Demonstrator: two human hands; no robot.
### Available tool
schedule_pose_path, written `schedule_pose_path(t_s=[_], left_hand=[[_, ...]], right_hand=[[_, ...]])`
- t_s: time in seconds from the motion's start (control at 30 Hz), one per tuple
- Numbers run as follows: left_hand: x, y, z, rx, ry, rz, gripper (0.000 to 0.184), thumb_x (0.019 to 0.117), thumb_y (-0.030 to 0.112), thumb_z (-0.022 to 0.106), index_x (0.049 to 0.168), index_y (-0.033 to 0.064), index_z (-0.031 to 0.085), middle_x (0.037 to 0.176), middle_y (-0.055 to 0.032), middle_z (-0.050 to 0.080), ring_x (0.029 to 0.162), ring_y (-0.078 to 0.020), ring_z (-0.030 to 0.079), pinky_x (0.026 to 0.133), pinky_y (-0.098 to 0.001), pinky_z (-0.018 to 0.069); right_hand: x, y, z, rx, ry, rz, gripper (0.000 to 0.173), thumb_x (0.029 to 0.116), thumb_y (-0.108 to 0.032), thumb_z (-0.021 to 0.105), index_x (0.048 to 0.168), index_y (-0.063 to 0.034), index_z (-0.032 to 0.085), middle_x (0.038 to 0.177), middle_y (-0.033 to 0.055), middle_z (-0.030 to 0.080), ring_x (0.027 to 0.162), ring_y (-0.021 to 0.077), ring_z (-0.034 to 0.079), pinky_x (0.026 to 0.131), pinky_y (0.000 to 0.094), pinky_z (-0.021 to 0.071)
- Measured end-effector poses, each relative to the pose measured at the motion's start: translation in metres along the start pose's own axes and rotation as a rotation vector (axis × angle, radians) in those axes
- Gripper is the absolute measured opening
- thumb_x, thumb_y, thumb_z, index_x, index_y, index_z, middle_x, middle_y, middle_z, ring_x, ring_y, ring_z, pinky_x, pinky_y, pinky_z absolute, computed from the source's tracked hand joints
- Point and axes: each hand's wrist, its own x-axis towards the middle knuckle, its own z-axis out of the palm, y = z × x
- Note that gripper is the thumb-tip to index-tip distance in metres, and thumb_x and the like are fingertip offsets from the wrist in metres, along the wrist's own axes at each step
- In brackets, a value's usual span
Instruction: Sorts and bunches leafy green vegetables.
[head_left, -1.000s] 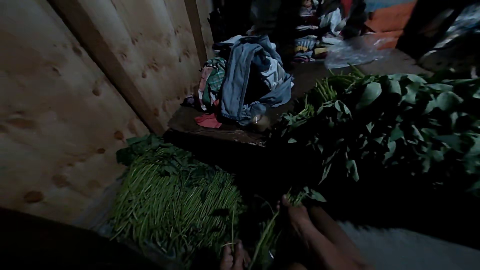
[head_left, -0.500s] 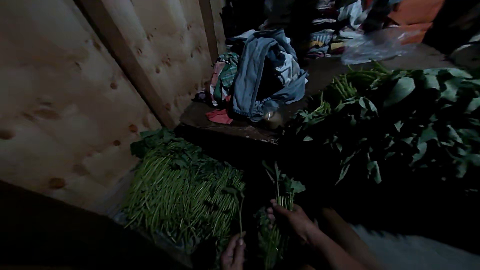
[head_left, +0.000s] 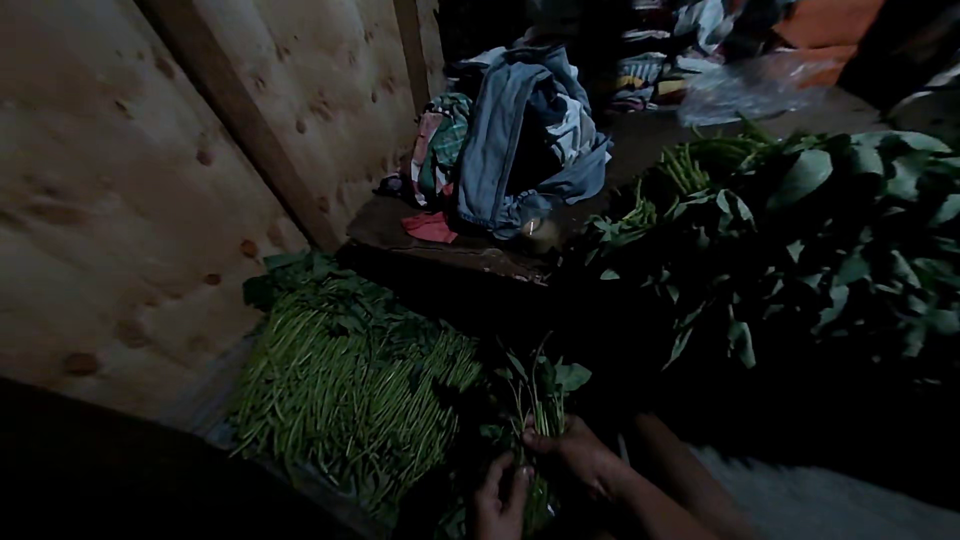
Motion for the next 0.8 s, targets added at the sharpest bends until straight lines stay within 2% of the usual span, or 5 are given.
schedule_pose_path(t_s=[0.17, 0.3, 0.5, 0.67, 0.8], left_hand=[[0.02, 0.002, 0.009, -0.138, 0.15, 0.039, 0.017, 0.0907, 0.007, 0.074, 0.105, -0.0011, 0.077, 0.109, -0.0144, 0.07, 0.098, -0.0115, 0.068, 0.085, -0.0231, 0.0583], [0.019, -0.001, 0.02, 0.011, 0.137, 0.12, 0.012, 0.0908, 0.005, 0.071, 0.092, -0.0051, 0.076, 0.097, -0.0169, 0.07, 0.093, -0.0175, 0.068, 0.086, -0.0287, 0.0563], [0.021, -0.014, 0.005, 0.217, -0.259, -0.089, 0.024, 0.1006, 0.011, 0.06, 0.108, -0.0084, 0.072, 0.111, -0.024, 0.07, 0.107, -0.0331, 0.067, 0.101, -0.0453, 0.0515], [0.094, -0.048, -0.04, 0.74, -0.925, -0.471, 0.038, 0.1066, 0.025, 0.054, 0.128, -0.0038, 0.066, 0.128, -0.0275, 0.065, 0.122, -0.0416, 0.061, 0.108, -0.058, 0.0433], [0.143, -0.071, -0.062, 1.001, -0.629, -0.527, 0.042, 0.1065, 0.032, 0.049, 0.134, 0.003, 0.063, 0.136, -0.0237, 0.061, 0.13, -0.04, 0.057, 0.109, -0.0585, 0.0437]], right_hand=[[-0.004, 0.002, -0.004, -0.14, -0.063, 0.081, 0.026, 0.0941, -0.005, 0.072, 0.117, -0.0045, 0.059, 0.092, 0.0064, 0.068, 0.075, 0.0164, 0.069, 0.069, 0.0332, 0.0619], [-0.006, -0.006, -0.003, -0.107, 0.167, 0.128, 0.032, 0.0969, -0.009, 0.071, 0.125, -0.0024, 0.057, 0.098, 0.0112, 0.067, 0.078, 0.0184, 0.069, 0.069, 0.0353, 0.0605], [0.007, -0.01, -0.008, 0.062, 0.483, 0.035, 0.033, 0.0998, -0.013, 0.068, 0.128, 0.0021, 0.057, 0.101, 0.0163, 0.067, 0.082, 0.0218, 0.069, 0.072, 0.0386, 0.0598], [0.012, -0.016, -0.002, 0.163, 0.433, 0.036, 0.027, 0.1033, -0.013, 0.061, 0.128, -0.001, 0.06, 0.099, 0.0111, 0.068, 0.081, 0.0166, 0.067, 0.071, 0.0331, 0.0576], [0.019, -0.022, 0.002, 0.313, 0.36, 0.024, 0.026, 0.101, -0.006, 0.063, 0.126, -0.0002, 0.058, 0.09, 0.012, 0.071, 0.069, 0.0191, 0.07, 0.057, 0.0314, 0.0585]])
